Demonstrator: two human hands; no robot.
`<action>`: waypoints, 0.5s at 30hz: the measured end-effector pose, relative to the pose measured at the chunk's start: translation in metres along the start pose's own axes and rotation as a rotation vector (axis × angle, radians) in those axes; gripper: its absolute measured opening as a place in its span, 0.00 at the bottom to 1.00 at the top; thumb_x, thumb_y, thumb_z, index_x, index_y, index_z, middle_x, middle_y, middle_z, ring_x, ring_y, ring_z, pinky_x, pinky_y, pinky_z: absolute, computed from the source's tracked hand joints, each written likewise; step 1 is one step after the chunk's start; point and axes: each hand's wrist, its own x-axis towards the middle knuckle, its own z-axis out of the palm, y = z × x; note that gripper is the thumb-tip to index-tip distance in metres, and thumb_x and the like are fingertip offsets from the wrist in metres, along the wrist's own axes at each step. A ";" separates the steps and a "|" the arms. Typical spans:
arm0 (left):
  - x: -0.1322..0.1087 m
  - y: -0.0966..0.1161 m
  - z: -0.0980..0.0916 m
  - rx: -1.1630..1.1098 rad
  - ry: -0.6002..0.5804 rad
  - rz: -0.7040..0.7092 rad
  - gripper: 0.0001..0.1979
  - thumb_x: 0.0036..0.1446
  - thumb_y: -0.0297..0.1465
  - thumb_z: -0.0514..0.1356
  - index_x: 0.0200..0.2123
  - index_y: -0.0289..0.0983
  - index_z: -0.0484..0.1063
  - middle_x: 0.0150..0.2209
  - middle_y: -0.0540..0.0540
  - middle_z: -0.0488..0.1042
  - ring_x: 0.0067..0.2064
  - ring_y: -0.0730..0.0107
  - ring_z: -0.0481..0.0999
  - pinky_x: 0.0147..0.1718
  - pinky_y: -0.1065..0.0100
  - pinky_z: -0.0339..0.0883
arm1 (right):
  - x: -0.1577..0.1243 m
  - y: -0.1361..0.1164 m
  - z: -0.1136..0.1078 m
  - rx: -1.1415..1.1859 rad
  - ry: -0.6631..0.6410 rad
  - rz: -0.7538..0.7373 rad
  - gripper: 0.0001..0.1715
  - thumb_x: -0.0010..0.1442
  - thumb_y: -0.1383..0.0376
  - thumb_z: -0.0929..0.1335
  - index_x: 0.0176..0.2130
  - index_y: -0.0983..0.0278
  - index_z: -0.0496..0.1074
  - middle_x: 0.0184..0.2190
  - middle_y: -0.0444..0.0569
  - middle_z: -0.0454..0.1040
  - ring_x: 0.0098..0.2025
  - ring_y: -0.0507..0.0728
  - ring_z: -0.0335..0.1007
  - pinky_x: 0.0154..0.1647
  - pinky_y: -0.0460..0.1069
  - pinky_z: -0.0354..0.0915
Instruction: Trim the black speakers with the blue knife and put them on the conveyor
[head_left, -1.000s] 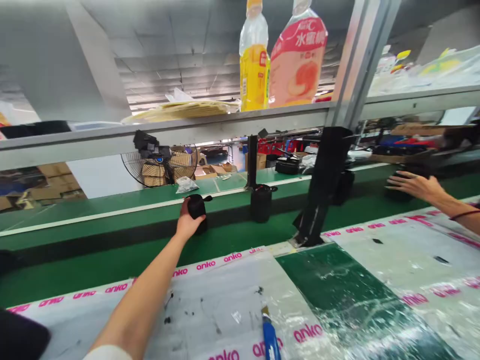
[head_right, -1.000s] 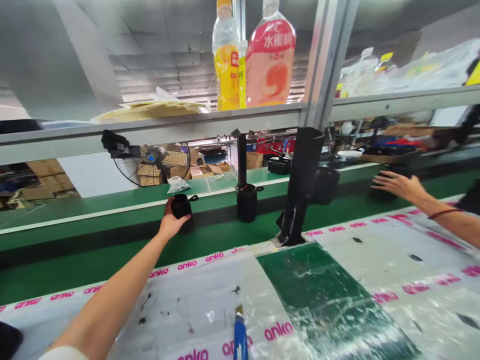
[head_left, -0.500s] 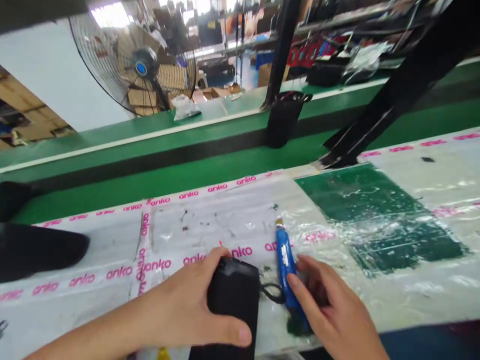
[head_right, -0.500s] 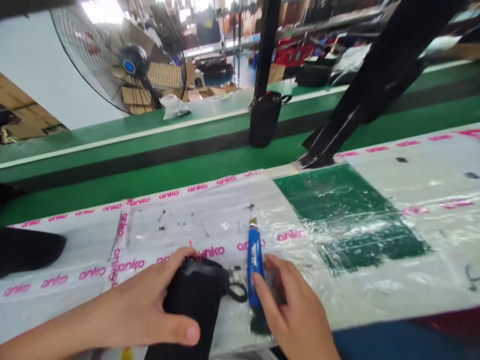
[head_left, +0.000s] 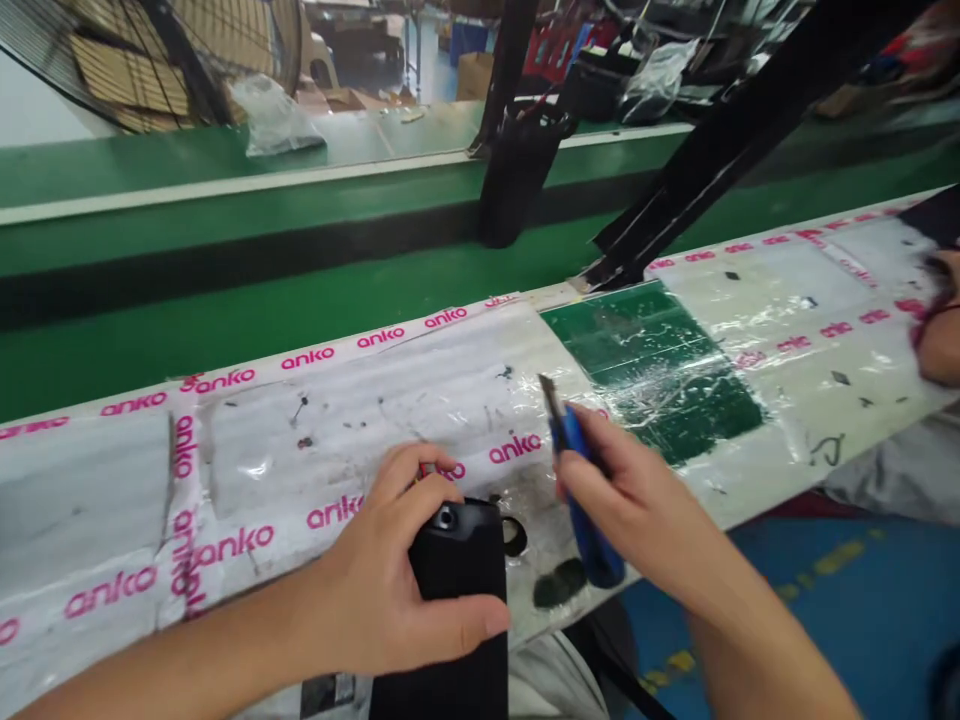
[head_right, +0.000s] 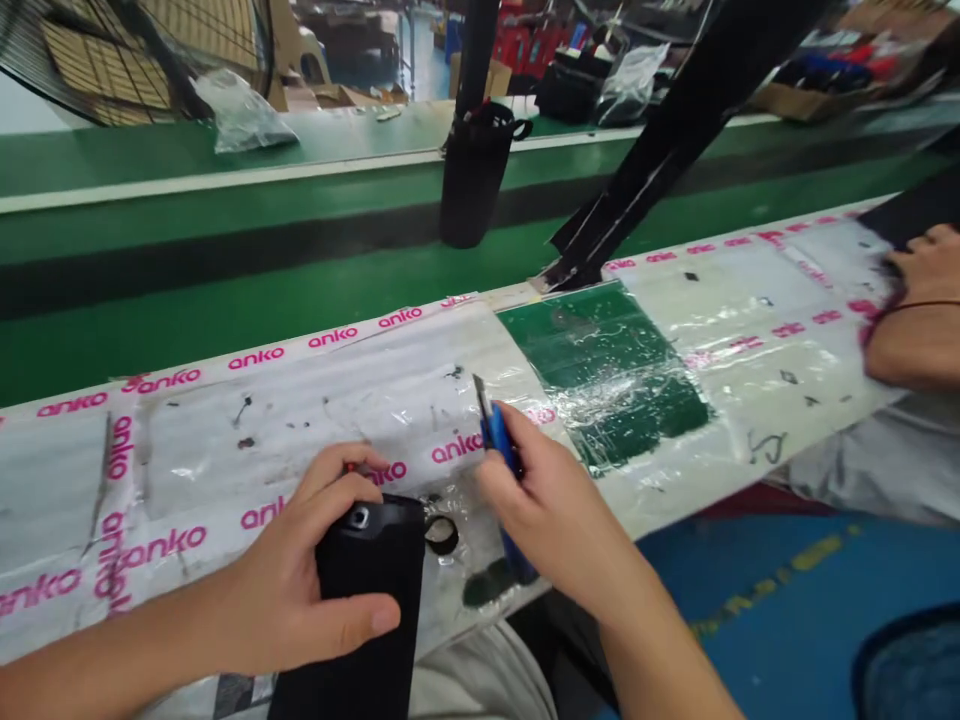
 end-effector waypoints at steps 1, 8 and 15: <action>-0.001 -0.003 0.003 -0.102 0.003 0.011 0.27 0.53 0.45 0.73 0.48 0.42 0.66 0.57 0.39 0.62 0.59 0.46 0.68 0.55 0.49 0.71 | -0.008 -0.003 -0.009 0.047 -0.009 -0.020 0.16 0.69 0.61 0.56 0.45 0.58 0.70 0.28 0.45 0.76 0.28 0.58 0.74 0.28 0.51 0.72; 0.009 -0.013 0.001 -0.479 -0.064 -0.028 0.25 0.40 0.31 0.77 0.40 0.40 0.69 0.49 0.44 0.62 0.56 0.51 0.69 0.53 0.58 0.72 | -0.046 -0.032 -0.017 -0.321 -0.180 -0.404 0.21 0.70 0.64 0.63 0.61 0.54 0.64 0.39 0.46 0.82 0.34 0.59 0.81 0.29 0.50 0.76; 0.013 -0.011 -0.002 -0.575 -0.123 -0.172 0.21 0.36 0.30 0.77 0.32 0.37 0.71 0.42 0.45 0.64 0.46 0.58 0.70 0.45 0.62 0.72 | -0.038 -0.042 -0.012 -0.758 -0.336 -0.668 0.27 0.59 0.72 0.63 0.58 0.62 0.64 0.32 0.46 0.75 0.25 0.60 0.74 0.19 0.52 0.67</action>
